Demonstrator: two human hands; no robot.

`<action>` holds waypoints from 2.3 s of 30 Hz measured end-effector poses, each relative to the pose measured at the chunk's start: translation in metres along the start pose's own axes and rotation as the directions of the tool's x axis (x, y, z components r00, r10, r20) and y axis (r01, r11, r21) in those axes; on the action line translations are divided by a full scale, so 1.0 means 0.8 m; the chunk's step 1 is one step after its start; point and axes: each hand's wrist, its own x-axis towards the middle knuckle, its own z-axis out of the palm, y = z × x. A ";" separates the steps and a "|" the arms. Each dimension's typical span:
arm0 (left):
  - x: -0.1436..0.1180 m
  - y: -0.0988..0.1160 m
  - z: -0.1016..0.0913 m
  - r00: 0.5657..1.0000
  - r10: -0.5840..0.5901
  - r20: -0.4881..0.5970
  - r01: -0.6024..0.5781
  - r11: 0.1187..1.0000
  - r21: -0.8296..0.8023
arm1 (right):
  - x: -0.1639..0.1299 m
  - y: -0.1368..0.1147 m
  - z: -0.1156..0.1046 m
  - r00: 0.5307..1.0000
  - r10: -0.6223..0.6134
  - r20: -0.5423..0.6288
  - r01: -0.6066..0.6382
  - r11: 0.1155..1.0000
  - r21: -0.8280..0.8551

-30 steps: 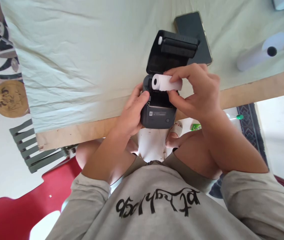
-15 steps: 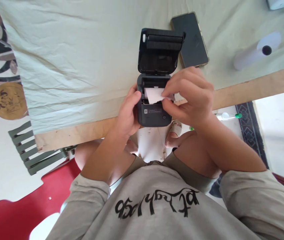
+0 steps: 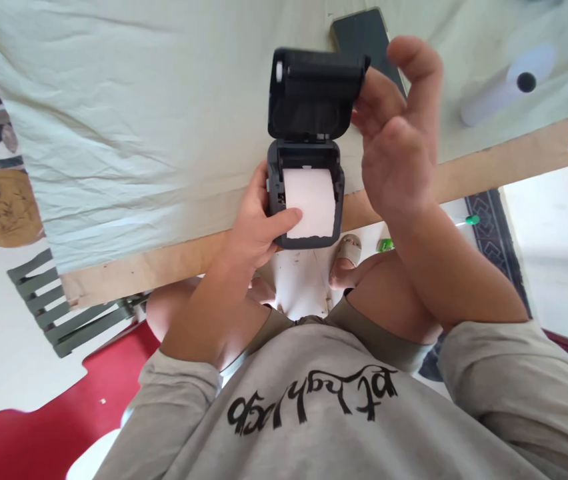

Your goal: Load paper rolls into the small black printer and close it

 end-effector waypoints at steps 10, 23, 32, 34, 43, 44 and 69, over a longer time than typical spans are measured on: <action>-0.003 -0.005 -0.004 0.996 0.083 0.013 -0.082 0.996 -0.042 | -0.024 -0.007 0.017 0.983 0.080 0.165 -0.087 0.995 0.039; -0.004 0.003 0.007 0.998 0.063 -0.001 -0.063 0.998 0.024 | -0.030 -0.002 0.023 0.942 0.205 0.268 -0.241 0.964 0.110; 0.012 0.004 0.005 0.998 -0.063 -0.027 0.060 0.994 -0.094 | -0.040 0.000 0.040 0.958 0.248 0.142 -0.269 0.951 0.152; 0.011 0.005 0.005 0.993 -0.103 -0.056 0.096 0.989 -0.111 | -0.041 -0.002 0.042 0.968 0.214 0.133 -0.228 0.969 0.097; 0.003 0.007 0.008 0.991 -0.110 -0.073 0.102 0.989 -0.105 | -0.029 -0.018 0.017 0.966 0.026 0.256 0.004 0.993 -0.116; 0.004 0.008 0.007 0.992 -0.106 -0.067 0.099 0.989 -0.107 | -0.028 -0.017 0.015 0.958 0.001 0.286 0.035 0.992 -0.122; 0.004 0.003 0.006 0.996 -0.008 0.088 0.015 0.997 -0.073 | -0.022 -0.077 0.017 0.944 0.241 0.224 0.096 0.448 -0.889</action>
